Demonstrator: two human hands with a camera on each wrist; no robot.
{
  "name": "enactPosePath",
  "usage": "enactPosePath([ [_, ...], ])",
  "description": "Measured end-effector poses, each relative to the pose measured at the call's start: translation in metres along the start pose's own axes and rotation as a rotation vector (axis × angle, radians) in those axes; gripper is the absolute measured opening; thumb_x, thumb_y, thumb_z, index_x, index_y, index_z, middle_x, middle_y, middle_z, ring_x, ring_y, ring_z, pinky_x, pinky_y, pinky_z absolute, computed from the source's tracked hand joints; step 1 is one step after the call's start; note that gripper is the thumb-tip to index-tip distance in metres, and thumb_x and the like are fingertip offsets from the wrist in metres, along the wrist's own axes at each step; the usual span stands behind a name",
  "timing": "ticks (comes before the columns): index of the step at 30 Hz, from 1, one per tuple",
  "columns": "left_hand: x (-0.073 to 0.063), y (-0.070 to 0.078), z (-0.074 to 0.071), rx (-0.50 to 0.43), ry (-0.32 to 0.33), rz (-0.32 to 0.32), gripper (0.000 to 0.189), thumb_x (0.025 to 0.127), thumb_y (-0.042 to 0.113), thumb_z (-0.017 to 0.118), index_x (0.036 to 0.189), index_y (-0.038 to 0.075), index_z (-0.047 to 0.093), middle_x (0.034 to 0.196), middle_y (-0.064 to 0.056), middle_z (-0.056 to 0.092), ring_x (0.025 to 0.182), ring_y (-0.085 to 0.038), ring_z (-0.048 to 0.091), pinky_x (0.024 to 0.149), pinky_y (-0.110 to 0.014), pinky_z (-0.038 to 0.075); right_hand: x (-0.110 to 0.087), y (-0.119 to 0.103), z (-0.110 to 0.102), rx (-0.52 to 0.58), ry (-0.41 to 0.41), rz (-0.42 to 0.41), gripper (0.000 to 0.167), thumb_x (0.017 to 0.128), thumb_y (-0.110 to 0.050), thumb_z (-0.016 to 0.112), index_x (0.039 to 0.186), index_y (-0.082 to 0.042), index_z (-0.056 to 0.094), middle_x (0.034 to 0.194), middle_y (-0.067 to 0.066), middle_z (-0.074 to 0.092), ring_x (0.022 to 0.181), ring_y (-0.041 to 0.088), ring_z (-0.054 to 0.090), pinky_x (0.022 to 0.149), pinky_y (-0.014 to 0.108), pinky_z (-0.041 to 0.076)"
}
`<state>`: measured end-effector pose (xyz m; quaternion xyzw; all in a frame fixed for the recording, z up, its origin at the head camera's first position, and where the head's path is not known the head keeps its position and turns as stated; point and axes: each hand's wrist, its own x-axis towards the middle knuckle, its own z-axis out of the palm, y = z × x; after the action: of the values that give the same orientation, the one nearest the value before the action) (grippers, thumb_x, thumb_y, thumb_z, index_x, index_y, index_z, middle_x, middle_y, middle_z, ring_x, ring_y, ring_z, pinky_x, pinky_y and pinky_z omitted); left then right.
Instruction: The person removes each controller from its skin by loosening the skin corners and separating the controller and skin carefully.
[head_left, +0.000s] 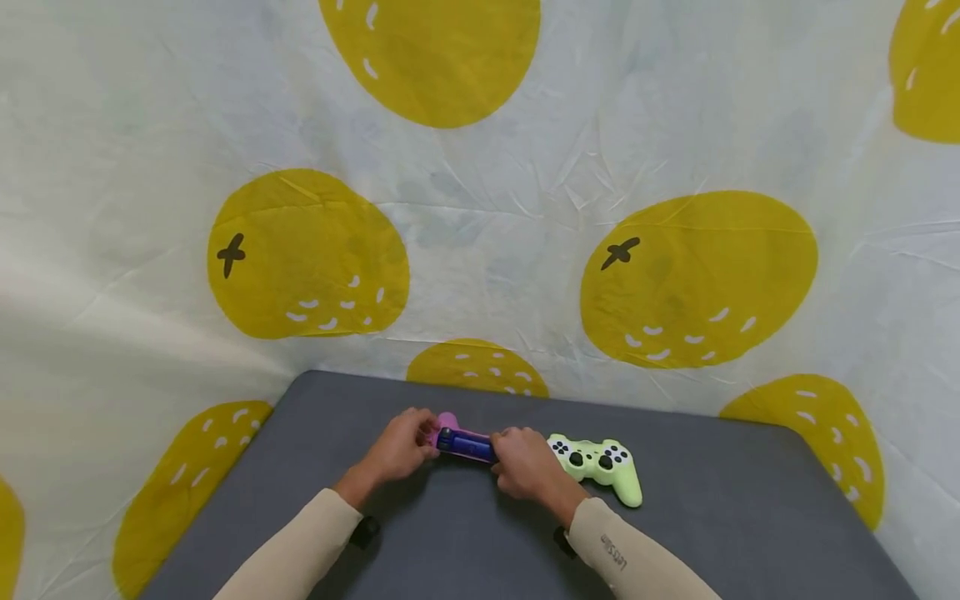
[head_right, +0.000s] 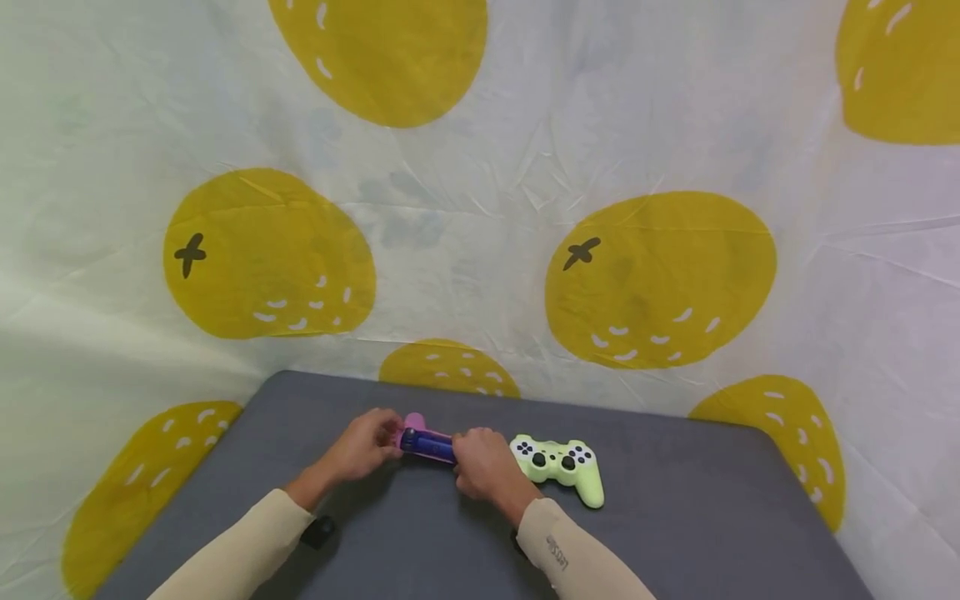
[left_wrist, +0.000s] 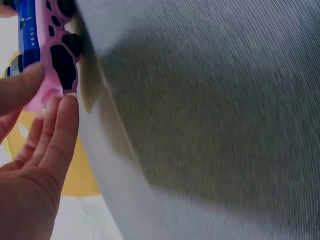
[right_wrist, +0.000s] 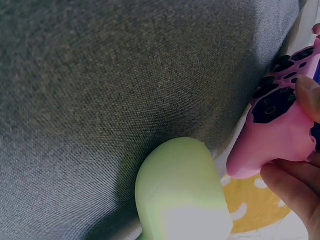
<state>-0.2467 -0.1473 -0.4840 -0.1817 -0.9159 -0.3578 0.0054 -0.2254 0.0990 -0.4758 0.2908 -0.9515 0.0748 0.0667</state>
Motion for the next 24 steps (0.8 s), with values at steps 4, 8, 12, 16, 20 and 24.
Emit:
enactPosePath([
  [4, 0.0024, -0.0033, 0.0037, -0.054, 0.033, -0.022, 0.031, 0.08, -0.004, 0.083, 0.104, 0.007, 0.067, 0.099, -0.01, 0.07, 0.088, -0.019, 0.067, 0.081, -0.039, 0.059, 0.0002, 0.0012, 0.0012, 0.003, 0.021, -0.012, 0.02, 0.085, -0.02, 0.08, 0.096, -0.007, 0.07, 0.088, 0.01, 0.073, 0.071, 0.027, 0.067, 0.067, 0.042, 0.058],
  [8, 0.0046, -0.0039, 0.0059, -0.056, 0.058, -0.03, 0.031, 0.077, -0.006, 0.083, 0.101, 0.007, 0.068, 0.093, -0.008, 0.07, 0.082, -0.016, 0.064, 0.076, -0.033, 0.057, 0.0008, 0.0024, 0.0017, 0.001, 0.012, -0.014, 0.019, 0.086, -0.02, 0.079, 0.097, -0.007, 0.07, 0.088, 0.009, 0.073, 0.072, 0.026, 0.068, 0.068, 0.041, 0.058],
  [12, 0.0046, -0.0015, 0.007, -0.029, 0.101, -0.027, 0.031, 0.073, -0.006, 0.083, 0.098, 0.008, 0.07, 0.087, -0.007, 0.071, 0.077, -0.013, 0.061, 0.07, -0.028, 0.053, 0.0012, 0.0033, 0.0004, 0.005, 0.0, -0.013, 0.019, 0.087, -0.021, 0.079, 0.097, -0.007, 0.07, 0.089, 0.009, 0.074, 0.073, 0.025, 0.069, 0.07, 0.041, 0.059],
  [16, 0.0046, 0.0008, 0.0081, -0.032, 0.148, -0.042, 0.03, 0.071, -0.006, 0.081, 0.094, 0.01, 0.072, 0.079, -0.006, 0.071, 0.071, -0.011, 0.058, 0.066, -0.026, 0.049, 0.0013, 0.0033, -0.0013, -0.002, -0.007, -0.026, 0.019, 0.087, -0.021, 0.079, 0.097, -0.007, 0.07, 0.089, 0.009, 0.074, 0.074, 0.025, 0.069, 0.071, 0.041, 0.059],
  [20, 0.0049, -0.002, 0.0077, -0.079, 0.138, -0.052, 0.028, 0.073, -0.006, 0.078, 0.095, 0.01, 0.073, 0.078, -0.005, 0.07, 0.07, -0.011, 0.057, 0.065, -0.024, 0.048, 0.0023, 0.0038, -0.0016, -0.007, -0.018, -0.036, 0.019, 0.087, -0.02, 0.08, 0.097, -0.007, 0.07, 0.086, 0.008, 0.073, 0.074, 0.024, 0.068, 0.07, 0.041, 0.059],
  [24, 0.0029, -0.0086, 0.0034, -0.191, 0.07, -0.055, 0.022, 0.081, -0.004, 0.077, 0.099, 0.007, 0.074, 0.086, -0.008, 0.072, 0.076, -0.012, 0.06, 0.067, -0.023, 0.05, 0.0038, 0.0048, -0.0017, 0.003, -0.024, -0.033, 0.018, 0.086, -0.018, 0.08, 0.096, -0.007, 0.07, 0.084, 0.007, 0.073, 0.072, 0.023, 0.067, 0.068, 0.041, 0.058],
])
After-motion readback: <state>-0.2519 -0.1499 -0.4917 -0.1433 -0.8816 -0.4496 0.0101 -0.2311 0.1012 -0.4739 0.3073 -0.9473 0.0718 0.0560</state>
